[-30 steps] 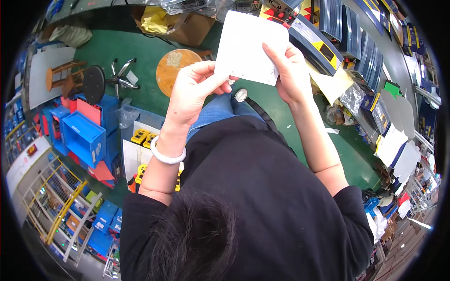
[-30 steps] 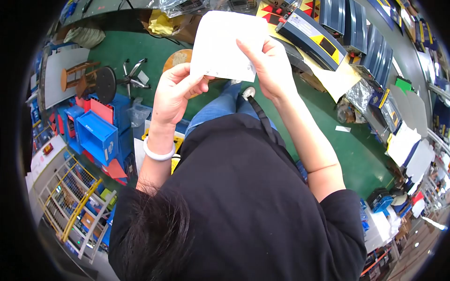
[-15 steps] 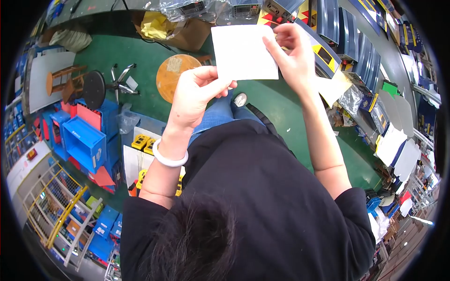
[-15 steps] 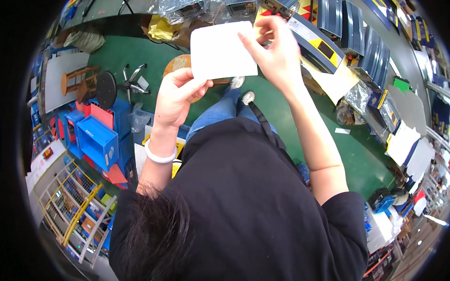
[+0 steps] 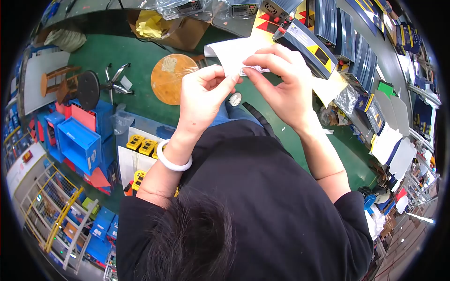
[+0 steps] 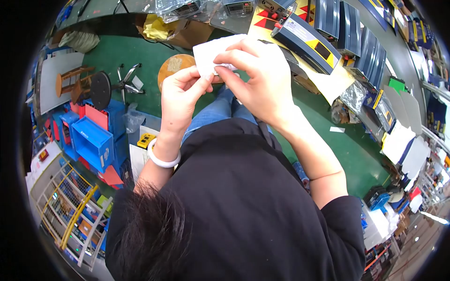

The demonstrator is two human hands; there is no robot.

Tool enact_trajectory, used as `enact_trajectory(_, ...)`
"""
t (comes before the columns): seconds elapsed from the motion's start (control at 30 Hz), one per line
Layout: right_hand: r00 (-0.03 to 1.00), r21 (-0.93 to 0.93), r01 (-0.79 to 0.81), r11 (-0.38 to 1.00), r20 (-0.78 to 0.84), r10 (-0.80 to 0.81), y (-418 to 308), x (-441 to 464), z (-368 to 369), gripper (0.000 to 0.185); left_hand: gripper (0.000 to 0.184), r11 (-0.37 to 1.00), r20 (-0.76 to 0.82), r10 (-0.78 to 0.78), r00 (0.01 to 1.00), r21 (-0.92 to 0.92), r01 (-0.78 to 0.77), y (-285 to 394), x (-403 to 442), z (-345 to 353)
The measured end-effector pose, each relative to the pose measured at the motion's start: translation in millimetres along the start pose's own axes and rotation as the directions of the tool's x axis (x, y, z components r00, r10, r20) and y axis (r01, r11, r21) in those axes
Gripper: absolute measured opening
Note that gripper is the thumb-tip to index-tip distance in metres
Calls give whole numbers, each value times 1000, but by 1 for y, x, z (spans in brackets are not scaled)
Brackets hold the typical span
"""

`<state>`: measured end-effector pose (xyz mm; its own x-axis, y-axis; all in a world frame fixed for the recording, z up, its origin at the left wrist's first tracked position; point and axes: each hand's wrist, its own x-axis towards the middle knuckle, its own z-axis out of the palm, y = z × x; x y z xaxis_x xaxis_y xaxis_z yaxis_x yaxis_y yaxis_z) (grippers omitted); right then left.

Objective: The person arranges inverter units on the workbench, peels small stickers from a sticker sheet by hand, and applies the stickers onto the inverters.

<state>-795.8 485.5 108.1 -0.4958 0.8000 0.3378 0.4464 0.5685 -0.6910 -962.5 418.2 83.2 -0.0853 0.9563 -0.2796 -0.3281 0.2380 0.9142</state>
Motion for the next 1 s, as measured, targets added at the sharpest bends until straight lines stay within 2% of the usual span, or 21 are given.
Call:
enact_trajectory(0.27,981,-84,59,995,188,-42,-1,14,-7,14,9,993,14,83,996,85,-84,-2,1,-2)
enact_trajectory(0.37,977,-20,45,999,207,-40,1,14,-4,13,8,985,24,114,993,128,-116,-2,1,-3)
enact_trajectory(0.47,985,28,82,996,151,-85,5,15,2,9,7,971,45,129,991,196,-135,-1,2,-7)
enact_trajectory(0.57,982,91,19,996,184,-35,5,15,3,8,6,951,73,134,988,270,-149,4,3,-9)
enact_trajectory(0.63,978,78,21,997,207,-37,5,16,2,8,6,935,83,157,984,307,-175,5,4,-10)
enact_trajectory(0.77,969,-5,91,996,231,-88,4,16,0,6,6,909,130,88,988,395,-133,13,5,-14)
enact_trajectory(1.0,968,-24,89,996,237,-80,3,16,0,6,4,869,162,97,982,467,-163,19,7,-14)
